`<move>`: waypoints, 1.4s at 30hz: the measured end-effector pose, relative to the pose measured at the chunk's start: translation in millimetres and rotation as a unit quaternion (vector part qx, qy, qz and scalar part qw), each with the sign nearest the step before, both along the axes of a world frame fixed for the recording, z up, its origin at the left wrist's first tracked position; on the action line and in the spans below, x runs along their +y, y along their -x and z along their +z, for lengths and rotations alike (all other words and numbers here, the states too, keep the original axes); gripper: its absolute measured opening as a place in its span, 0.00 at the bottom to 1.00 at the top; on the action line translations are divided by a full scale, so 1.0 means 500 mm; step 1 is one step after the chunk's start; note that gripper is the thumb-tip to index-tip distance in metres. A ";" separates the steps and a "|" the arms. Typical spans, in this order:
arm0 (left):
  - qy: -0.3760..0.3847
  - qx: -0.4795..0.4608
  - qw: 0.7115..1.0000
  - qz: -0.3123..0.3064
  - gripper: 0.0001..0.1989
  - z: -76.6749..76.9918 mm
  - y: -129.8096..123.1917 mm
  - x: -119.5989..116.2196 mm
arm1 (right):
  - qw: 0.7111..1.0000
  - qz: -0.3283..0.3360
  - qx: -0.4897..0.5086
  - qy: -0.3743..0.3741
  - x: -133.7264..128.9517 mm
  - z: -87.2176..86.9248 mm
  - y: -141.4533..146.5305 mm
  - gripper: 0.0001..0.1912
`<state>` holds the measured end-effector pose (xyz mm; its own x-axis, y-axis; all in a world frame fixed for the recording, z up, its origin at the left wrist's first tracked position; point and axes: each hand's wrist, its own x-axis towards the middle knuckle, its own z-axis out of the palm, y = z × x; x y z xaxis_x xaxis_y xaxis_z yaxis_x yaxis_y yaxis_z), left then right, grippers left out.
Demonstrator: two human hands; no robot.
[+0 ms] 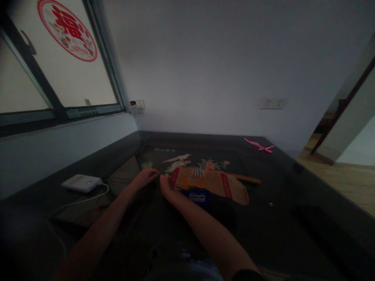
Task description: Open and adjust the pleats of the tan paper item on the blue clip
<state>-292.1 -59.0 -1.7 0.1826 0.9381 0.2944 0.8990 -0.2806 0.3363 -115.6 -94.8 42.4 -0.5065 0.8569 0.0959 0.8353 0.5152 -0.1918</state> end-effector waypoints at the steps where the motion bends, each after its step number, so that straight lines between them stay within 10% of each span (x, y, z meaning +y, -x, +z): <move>1: 0.001 -0.001 1.000 0.001 0.11 0.002 -0.001 -0.001 | 1.000 0.003 -0.003 -0.001 -0.002 0.000 -0.002 0.15; 11: 0.002 -0.012 1.000 0.007 0.11 0.006 -0.007 -0.006 | 0.997 0.052 -0.009 -0.047 -0.057 0.011 -0.031 0.17; 20: -0.105 -0.099 0.989 0.028 0.11 0.054 -0.040 -0.019 | 0.955 0.288 0.035 -0.064 -0.192 0.043 -0.210 0.08; 28: -0.078 -0.173 0.969 -0.157 0.12 0.167 -0.260 -0.083 | 0.931 0.025 0.350 -0.104 -0.090 0.096 -0.369 0.08; 42: 0.011 -0.159 0.967 -0.201 0.07 0.171 -0.352 -0.055 | 0.984 -0.022 0.157 -0.081 0.012 0.078 -0.352 0.07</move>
